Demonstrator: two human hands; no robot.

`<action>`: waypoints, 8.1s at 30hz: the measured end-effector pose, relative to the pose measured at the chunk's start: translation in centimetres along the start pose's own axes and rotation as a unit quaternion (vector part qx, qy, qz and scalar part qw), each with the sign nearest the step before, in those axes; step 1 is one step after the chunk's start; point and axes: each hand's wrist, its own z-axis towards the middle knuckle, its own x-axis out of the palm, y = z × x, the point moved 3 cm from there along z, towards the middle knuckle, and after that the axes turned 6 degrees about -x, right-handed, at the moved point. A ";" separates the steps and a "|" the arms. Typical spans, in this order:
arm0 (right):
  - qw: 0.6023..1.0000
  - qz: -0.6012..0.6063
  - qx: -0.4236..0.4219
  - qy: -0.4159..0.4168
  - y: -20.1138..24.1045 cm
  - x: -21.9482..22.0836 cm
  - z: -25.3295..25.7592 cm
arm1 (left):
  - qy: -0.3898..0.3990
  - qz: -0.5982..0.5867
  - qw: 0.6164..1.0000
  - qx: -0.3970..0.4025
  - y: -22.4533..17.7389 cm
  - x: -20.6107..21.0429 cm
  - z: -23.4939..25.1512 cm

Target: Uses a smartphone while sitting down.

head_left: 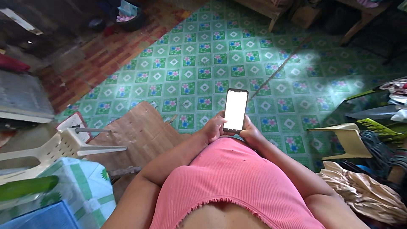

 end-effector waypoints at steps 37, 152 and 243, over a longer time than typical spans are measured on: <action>1.000 0.011 0.008 0.016 -0.1 0.1 -0.6 | 0.029 -0.018 0.999 0.005 0.0 0.5 -0.8; 0.999 0.052 -0.003 0.008 -0.1 0.2 -0.6 | -0.024 -0.001 1.000 -0.012 0.3 0.3 -0.4; 0.999 0.026 0.004 0.021 0.0 0.7 -1.0 | -0.012 -0.005 1.000 -0.004 0.3 0.1 -1.0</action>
